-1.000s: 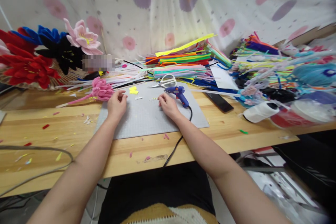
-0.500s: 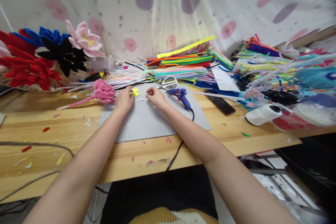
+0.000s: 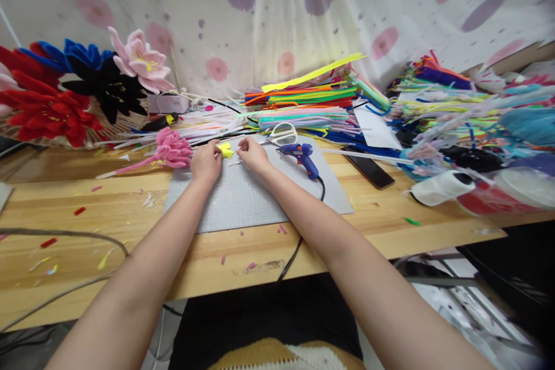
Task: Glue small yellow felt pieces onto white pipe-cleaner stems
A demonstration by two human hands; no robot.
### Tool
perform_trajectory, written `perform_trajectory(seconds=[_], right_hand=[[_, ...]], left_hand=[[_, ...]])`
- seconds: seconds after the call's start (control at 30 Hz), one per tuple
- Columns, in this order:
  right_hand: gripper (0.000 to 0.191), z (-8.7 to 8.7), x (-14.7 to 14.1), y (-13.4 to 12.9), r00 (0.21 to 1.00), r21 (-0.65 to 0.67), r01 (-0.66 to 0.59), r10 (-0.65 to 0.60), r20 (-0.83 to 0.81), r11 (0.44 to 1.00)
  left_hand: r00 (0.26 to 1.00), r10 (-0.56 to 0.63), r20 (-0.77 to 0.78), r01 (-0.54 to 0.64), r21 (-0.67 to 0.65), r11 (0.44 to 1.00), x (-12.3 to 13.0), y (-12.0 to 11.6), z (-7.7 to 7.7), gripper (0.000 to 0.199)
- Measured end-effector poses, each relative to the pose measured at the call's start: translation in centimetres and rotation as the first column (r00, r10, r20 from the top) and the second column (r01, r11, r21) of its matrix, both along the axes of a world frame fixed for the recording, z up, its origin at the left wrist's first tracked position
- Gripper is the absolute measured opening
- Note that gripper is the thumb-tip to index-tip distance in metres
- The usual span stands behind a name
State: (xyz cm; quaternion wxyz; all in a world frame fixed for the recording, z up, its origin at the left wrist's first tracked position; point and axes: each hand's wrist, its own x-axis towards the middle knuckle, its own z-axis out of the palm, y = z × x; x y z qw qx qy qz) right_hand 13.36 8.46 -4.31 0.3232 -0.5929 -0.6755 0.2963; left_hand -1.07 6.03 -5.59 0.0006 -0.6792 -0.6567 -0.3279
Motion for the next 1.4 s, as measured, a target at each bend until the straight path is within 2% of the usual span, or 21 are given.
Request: perform_trajectory(seconds=[0.13,0.27,0.33,0.43,0.57,0.67,0.77,0.9,1.0,1.17,1.3,1.4], right_hand=[[0.021,0.0,-0.5,0.5,0.994,0.096,-0.102,0.097,0.058,0.99],[0.034,-0.3,-1.0,1.2,0.964,0.161,-0.249,0.228,0.14,0.955],[0.036,-0.3,-1.1,1.5,0.948,0.177,-0.285,0.25,0.197,0.942],[0.031,0.0,-1.2,1.5,0.948,0.184,-0.266,0.223,0.227,0.946],[0.029,1.1,-0.8,1.2,0.972,0.153,-0.182,0.154,0.177,0.971],[0.029,1.8,0.5,0.4,0.992,0.048,-0.11,0.107,0.06,0.993],[0.03,1.8,2.6,-1.4,0.993,-0.081,-0.111,0.107,-0.053,0.991],[0.029,0.8,5.2,-4.3,0.992,-0.232,-0.124,0.115,-0.051,0.965],[0.031,0.2,6.1,-5.6,0.992,-0.2,-0.105,0.116,0.042,0.974],[0.035,0.0,6.3,-6.1,0.977,-0.122,-0.138,0.155,0.145,0.983],[0.041,0.4,6.8,-6.3,0.968,-0.092,-0.175,0.188,0.164,0.98],[0.035,0.8,7.3,-6.2,0.983,-0.057,-0.145,0.15,0.107,0.988]], left_hand=[[1.0,0.009,0.023,-0.009,0.005,1.0,0.0,-0.2,0.0,0.029],[0.999,0.001,0.051,-0.001,-0.002,1.0,0.0,-0.3,-0.1,0.028],[0.997,0.012,0.07,-0.012,-0.006,1.0,0.0,-0.3,-0.1,0.029],[0.995,0.01,0.098,-0.01,0.001,1.0,0.1,-0.4,-0.1,0.031],[0.992,-0.015,0.124,0.008,0.055,0.998,0.0,-0.7,-0.1,0.036],[0.992,-0.019,0.122,0.011,0.065,0.998,0.0,-1.2,0.1,0.033],[0.993,-0.038,0.112,0.035,0.03,0.999,0.4,-2.0,0.3,0.029],[0.99,-0.095,0.1,0.098,-0.029,0.995,1.3,-2.5,0.2,0.033],[0.988,-0.126,0.092,0.131,-0.042,0.991,2.0,-2.4,0.0,0.034],[0.987,-0.121,0.107,0.125,-0.037,0.991,2.3,-2.3,0.2,0.032],[0.96,-0.05,0.276,0.059,-0.024,0.998,1.6,-2.2,0.4,0.033],[0.888,-0.056,0.457,0.068,-0.011,0.998,1.3,-2.1,0.4,0.035]])
